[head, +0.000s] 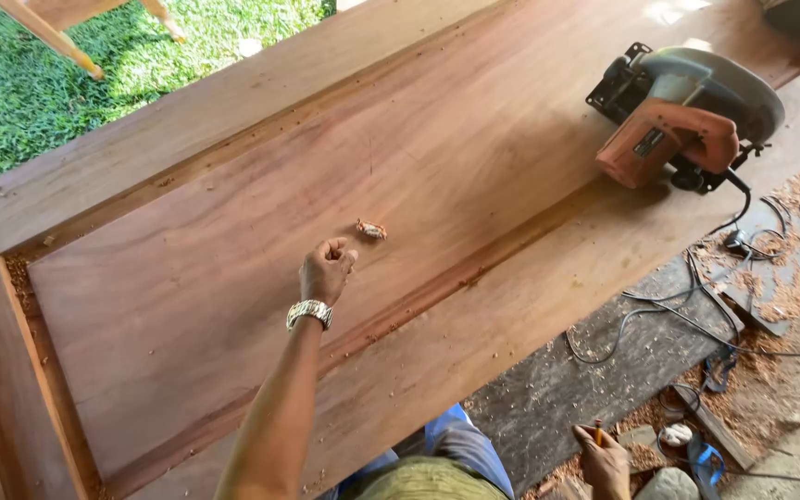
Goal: Cutting a wooden door with a circular saw while marking the path with a pencil.
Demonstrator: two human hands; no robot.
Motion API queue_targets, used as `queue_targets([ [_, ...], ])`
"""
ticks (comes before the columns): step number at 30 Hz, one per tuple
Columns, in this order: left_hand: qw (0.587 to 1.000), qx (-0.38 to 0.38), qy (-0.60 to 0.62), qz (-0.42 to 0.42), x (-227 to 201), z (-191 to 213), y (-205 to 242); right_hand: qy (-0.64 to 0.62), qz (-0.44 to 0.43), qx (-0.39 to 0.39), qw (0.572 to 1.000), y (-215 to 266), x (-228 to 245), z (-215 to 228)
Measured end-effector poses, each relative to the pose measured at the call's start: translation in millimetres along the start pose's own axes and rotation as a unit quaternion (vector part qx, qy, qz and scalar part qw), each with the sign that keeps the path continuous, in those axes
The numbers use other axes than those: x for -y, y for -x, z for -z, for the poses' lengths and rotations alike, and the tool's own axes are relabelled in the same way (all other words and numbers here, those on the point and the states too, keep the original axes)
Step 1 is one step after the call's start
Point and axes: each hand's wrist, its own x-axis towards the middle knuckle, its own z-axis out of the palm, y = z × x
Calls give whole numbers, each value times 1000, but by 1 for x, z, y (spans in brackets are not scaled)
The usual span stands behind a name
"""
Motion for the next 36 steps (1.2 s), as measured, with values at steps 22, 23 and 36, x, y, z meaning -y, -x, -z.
queue_targets([
  [22, 891, 76, 448, -17, -101, -39, 76, 104, 286, 122, 945, 171, 351, -111],
  [23, 871, 102, 480, -12, -105, -40, 82, 77, 300, 199, 930, 172, 360, -127],
  [36, 844, 180, 504, 36, -118, -16, 137, -79, 125, 522, 840, 200, 373, -211],
])
